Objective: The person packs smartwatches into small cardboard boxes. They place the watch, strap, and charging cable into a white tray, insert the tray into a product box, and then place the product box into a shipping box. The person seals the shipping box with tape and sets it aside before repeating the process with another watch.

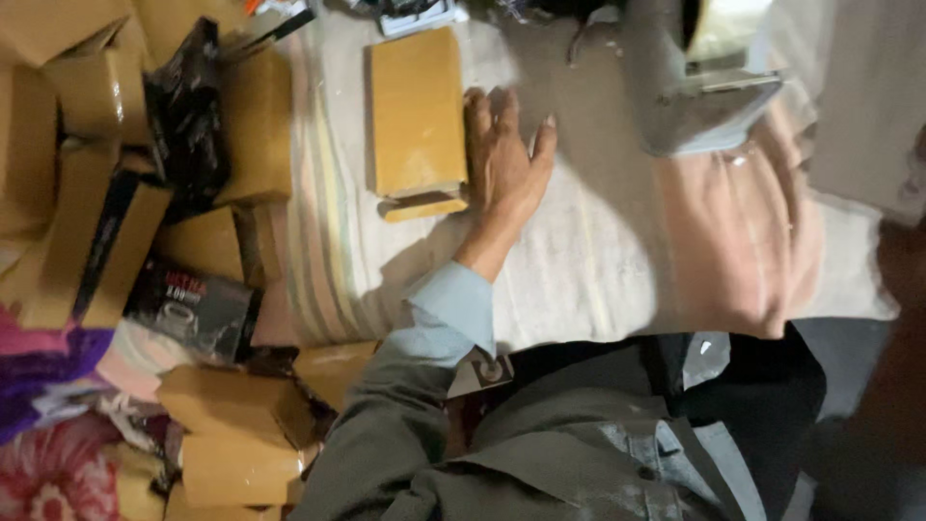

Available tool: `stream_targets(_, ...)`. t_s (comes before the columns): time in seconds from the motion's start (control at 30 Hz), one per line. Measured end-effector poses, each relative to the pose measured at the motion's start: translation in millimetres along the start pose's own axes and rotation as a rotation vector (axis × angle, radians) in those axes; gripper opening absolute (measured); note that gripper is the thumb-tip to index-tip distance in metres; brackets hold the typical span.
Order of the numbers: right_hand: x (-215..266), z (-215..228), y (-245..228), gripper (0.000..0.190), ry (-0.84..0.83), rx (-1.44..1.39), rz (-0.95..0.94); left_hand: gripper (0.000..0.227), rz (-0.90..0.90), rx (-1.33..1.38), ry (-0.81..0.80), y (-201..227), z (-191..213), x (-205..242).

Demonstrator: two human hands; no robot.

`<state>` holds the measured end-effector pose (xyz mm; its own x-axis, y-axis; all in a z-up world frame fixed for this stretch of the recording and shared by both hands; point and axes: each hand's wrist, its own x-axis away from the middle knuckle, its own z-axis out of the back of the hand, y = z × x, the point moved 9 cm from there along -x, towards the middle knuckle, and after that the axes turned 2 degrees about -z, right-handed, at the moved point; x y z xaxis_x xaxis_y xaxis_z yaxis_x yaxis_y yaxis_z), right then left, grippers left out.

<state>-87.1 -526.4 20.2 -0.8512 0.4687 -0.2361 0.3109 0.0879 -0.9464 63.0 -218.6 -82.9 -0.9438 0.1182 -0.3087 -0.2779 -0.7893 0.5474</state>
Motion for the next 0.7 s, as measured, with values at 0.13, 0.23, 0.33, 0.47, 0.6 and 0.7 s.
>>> stream_targets(0.13, 61, -94, 37, 0.067, -0.223, -0.489, -0.467, 0.057, 0.085, 0.799, 0.007, -25, -11, 5)
stream_targets(0.23, 50, -136, 91, 0.057, -0.315, -0.253, -0.632, 0.052, -0.309, 0.6, 0.19, -16, 10, -1)
stream_targets(0.33, 16, -153, 119, 0.049, -0.345, 0.17, -0.352, 0.062, -0.103, 0.613, 0.09, -36, -13, -30)
stream_targets(0.47, 8, -163, 101, 0.04, -0.173, 0.807, 0.407, 0.069, 0.195, 0.866, -0.013, -61, -46, -44)
stream_targets(0.6, 16, -144, 118, 0.03, -0.135, 0.717, 0.364, 0.059, 0.048, 0.543, 0.029, -65, -46, -24)
stream_targets(0.7, 4, -142, 121, 0.025, -0.131, 0.599, 0.329, 0.055, -0.222, 0.351, 0.111, -51, -28, -25)
